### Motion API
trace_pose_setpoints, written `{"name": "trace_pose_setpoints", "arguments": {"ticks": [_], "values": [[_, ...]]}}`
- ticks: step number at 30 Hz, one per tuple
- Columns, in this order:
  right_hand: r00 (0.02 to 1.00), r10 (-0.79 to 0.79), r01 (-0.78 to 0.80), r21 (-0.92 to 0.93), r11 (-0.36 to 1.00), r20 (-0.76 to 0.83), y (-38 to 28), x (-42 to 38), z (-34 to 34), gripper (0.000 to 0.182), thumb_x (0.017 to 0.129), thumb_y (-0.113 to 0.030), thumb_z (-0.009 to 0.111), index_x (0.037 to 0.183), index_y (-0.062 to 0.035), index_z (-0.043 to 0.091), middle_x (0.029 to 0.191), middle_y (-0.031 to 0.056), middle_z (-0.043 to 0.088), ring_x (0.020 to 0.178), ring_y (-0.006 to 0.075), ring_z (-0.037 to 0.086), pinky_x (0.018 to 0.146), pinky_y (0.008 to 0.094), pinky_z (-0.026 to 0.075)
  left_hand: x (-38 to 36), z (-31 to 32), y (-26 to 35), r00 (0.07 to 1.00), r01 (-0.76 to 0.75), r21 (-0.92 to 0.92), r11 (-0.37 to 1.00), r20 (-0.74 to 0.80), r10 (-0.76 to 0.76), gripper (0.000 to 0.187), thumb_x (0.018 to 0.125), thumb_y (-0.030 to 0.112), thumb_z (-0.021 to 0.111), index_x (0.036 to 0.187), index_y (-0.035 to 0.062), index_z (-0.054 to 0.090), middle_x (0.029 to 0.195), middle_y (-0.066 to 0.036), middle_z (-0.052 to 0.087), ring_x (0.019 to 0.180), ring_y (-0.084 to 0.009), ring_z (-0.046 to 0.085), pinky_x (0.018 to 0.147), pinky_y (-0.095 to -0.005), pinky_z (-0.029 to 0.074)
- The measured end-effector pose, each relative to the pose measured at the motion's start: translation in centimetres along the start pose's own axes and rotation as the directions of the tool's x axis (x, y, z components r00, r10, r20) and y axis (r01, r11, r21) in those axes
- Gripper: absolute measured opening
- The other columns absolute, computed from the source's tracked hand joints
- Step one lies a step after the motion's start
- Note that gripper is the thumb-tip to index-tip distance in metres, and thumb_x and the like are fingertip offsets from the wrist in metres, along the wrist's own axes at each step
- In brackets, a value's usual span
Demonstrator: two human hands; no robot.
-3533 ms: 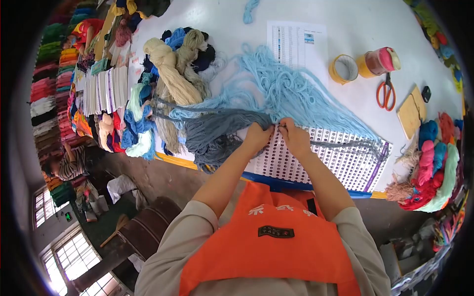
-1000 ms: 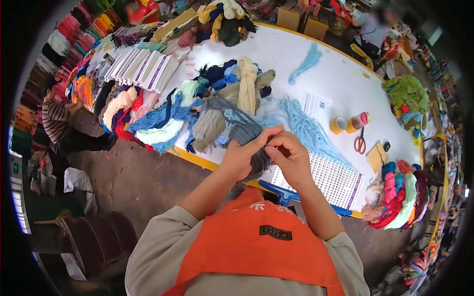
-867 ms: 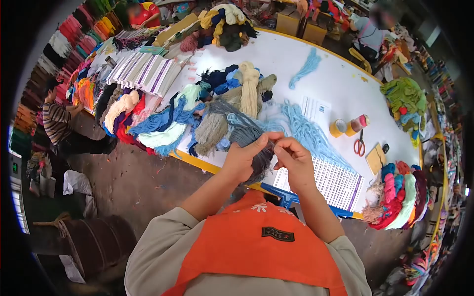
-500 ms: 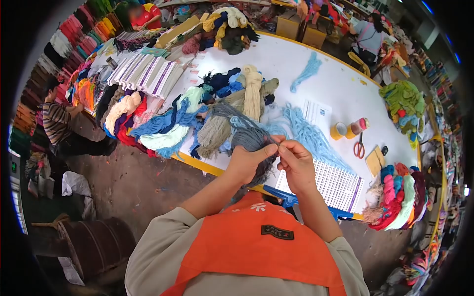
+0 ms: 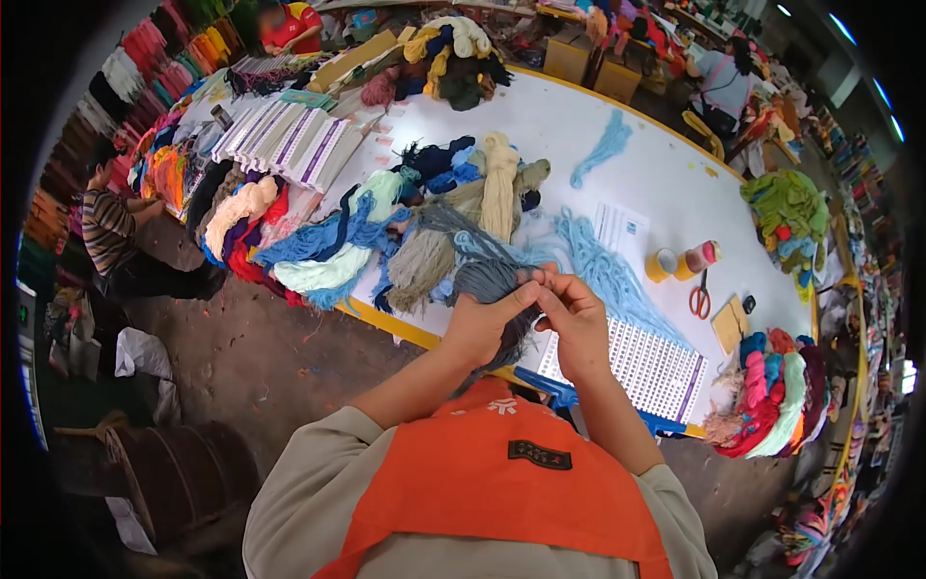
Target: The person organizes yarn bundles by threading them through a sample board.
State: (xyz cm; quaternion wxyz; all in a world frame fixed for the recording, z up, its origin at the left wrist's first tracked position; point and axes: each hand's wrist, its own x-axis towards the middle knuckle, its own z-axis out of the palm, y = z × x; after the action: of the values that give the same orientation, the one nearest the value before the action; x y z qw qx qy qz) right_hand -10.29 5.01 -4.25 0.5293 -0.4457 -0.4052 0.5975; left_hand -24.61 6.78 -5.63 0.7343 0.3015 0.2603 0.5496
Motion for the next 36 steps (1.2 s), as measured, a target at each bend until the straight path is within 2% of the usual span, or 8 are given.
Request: {"name": "trace_pose_setpoints", "arguments": {"ticks": [2, 4, 10, 15, 17, 28, 32, 36], "values": [[1.000, -0.030, 0.030, -0.013, 0.999, 0.006, 0.3, 0.0, -0.1, 0.015, 0.094, -0.014, 0.063, 0.106, -0.0046, 0.065, 0.116, 0.0006, 0.066, 0.087, 0.0040, 0.059, 0.062, 0.0200, 0.050, -0.1, 0.1, -0.1, 0.999, -0.036, 0.053, 0.998, 0.018, 0.035, 0.021, 0.091, 0.011, 0.066, 0.108, -0.0016, 0.064, 0.123, -0.016, 0.062, 0.105, -0.0215, 0.062, 0.082, -0.0342, 0.056], [0.999, -0.032, 0.032, 0.005, 0.999, 0.006, 0.3, 0.0, 0.0, 0.013, 0.094, -0.014, 0.063, 0.104, -0.0047, 0.065, 0.116, 0.0003, 0.066, 0.087, 0.0040, 0.059, 0.062, 0.0202, 0.050, 0.0, 0.4, 0.2, 1.000, 0.020, -0.085, 0.996, -0.018, -0.021, 0.017, 0.089, 0.006, 0.068, 0.104, -0.0026, 0.064, 0.114, -0.015, 0.066, 0.101, -0.0204, 0.064, 0.083, -0.0329, 0.055], [0.999, -0.018, 0.015, 0.069, 0.997, 0.030, 0.2, -0.8, -0.3, 0.010, 0.095, -0.014, 0.063, 0.098, -0.0051, 0.064, 0.118, 0.0005, 0.063, 0.088, 0.0047, 0.059, 0.060, 0.0208, 0.050, -0.4, 1.0, 1.0, 0.989, 0.125, -0.126, 0.984, -0.059, -0.133, 0.014, 0.089, 0.005, 0.067, 0.100, -0.0036, 0.063, 0.115, -0.017, 0.066, 0.101, -0.0218, 0.064, 0.081, -0.0327, 0.055], [0.998, -0.033, 0.027, 0.120, 0.992, 0.049, 0.2, -1.2, -0.9, 0.010, 0.095, -0.016, 0.063, 0.097, -0.0058, 0.063, 0.122, 0.0025, 0.063, 0.089, 0.0056, 0.059, 0.060, 0.0212, 0.050, -0.7, 0.9, 0.1, 0.996, 0.094, -0.128, 0.987, 0.014, -0.093, 0.015, 0.090, 0.006, 0.066, 0.103, -0.0025, 0.064, 0.116, -0.016, 0.064, 0.100, -0.0213, 0.063, 0.080, -0.0328, 0.055], [0.999, -0.040, 0.036, 0.156, 0.987, 0.020, -0.2, -1.4, -0.6, 0.010, 0.093, -0.016, 0.065, 0.096, -0.0070, 0.062, 0.113, 0.0032, 0.064, 0.075, 0.0052, 0.055, 0.060, 0.0220, 0.048, -0.8, 0.9, 0.0, 0.997, 0.057, -0.065, 0.996, 0.060, -0.053, 0.019, 0.091, 0.008, 0.066, 0.107, -0.0022, 0.064, 0.118, -0.015, 0.063, 0.100, -0.0208, 0.063, 0.080, -0.0332, 0.056], [0.993, 0.114, -0.104, 0.242, 0.965, -0.027, -0.1, -1.6, -1.4, 0.006, 0.089, -0.009, 0.061, 0.095, -0.0066, 0.061, 0.102, 0.0010, 0.065, 0.068, 0.0051, 0.052, 0.061, 0.0216, 0.047, -0.6, 1.2, -1.8, 0.997, -0.058, 0.066, 0.996, 0.049, 0.055, 0.011, 0.092, 0.007, 0.062, 0.099, -0.0015, 0.065, 0.116, -0.016, 0.064, 0.095, -0.0193, 0.065, 0.079, -0.0315, 0.056], [0.988, 0.153, -0.142, 0.420, 0.896, 0.007, -0.6, -1.7, -1.8, 0.008, 0.089, -0.010, 0.060, 0.096, -0.0060, 0.061, 0.080, -0.0017, 0.057, 0.058, 0.0031, 0.047, 0.057, 0.0199, 0.048, -0.6, 1.9, -1.2, 1.000, -0.015, 0.055, 0.998, 0.025, 0.014, 0.010, 0.091, 0.004, 0.061, 0.098, -0.0019, 0.064, 0.116, -0.016, 0.065, 0.094, -0.0186, 0.065, 0.079, -0.0311, 0.056], [0.992, 0.130, -0.120, 0.389, 0.913, 0.003, -0.6, -2.0, -2.1, 0.010, 0.090, -0.012, 0.059, 0.097, -0.0055, 0.060, 0.081, -0.0011, 0.058, 0.057, 0.0031, 0.047, 0.055, 0.0210, 0.050, -1.1, 2.4, -1.1, 0.997, 0.082, 0.018, 0.996, -0.015, -0.082, 0.011, 0.090, 0.003, 0.061, 0.099, -0.0027, 0.064, 0.116, -0.015, 0.064, 0.095, -0.0184, 0.065, 0.079, -0.0312, 0.055]]}}
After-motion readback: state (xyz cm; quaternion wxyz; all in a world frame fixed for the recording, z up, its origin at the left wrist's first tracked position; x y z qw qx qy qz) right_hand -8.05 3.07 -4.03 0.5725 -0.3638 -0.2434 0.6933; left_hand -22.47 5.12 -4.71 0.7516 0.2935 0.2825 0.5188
